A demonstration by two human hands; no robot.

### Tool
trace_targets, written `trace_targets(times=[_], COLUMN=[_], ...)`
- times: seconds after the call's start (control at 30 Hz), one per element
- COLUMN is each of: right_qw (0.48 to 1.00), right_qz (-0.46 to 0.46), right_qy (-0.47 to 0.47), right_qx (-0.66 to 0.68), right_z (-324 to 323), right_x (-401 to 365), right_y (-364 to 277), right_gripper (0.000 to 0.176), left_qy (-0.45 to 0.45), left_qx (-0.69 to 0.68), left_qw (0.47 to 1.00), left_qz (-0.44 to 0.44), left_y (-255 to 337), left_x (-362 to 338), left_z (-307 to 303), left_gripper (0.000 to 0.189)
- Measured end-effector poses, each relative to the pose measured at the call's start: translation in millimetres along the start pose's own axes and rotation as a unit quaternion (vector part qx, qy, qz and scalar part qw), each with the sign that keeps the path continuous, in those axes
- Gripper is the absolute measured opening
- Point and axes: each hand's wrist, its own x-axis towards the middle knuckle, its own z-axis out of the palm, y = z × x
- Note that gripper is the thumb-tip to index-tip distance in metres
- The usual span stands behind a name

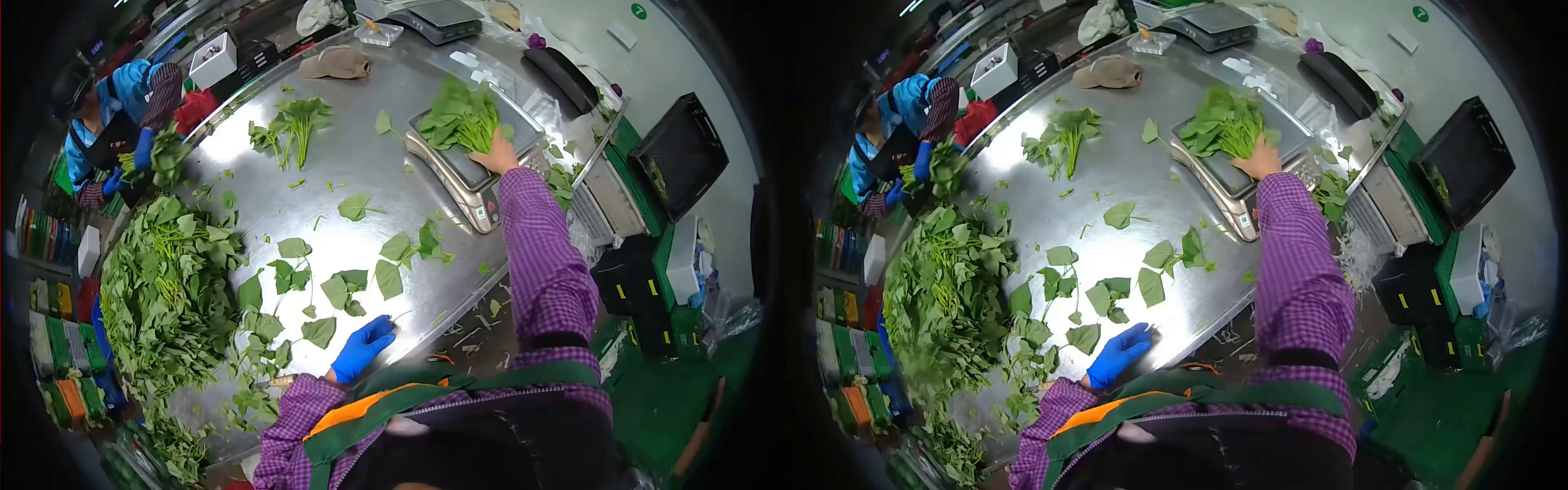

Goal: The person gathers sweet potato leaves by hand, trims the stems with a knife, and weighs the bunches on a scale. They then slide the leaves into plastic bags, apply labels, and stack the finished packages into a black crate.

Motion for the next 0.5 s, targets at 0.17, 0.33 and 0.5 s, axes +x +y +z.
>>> trace_targets(times=[0.17,0.33,0.5], right_qw=[0.973,0.943,0.932], right_qz=[-0.071,-0.236,-0.299], right_qy=[0.218,0.209,0.052], right_qx=[-0.043,0.107,0.199], right_z=[-15.5,42.3,118.5], right_x=[-36.5,-135.1,-230.2], right_y=[-23.9,-82.2,-148.4], right_gripper=[0.081,0.057,0.034], left_qy=[0.06,0.068,0.099], left_qx=[-0.04,0.06,0.087], left_qw=[0.996,0.993,0.983], left_qz=[0.057,0.081,0.13], left_y=[8.5,-17.0,-43.4], left_x=[-5.0,-22.4,-60.6], left_z=[-5.7,-15.5,-32.4], left_gripper=[0.054,0.055,0.042])
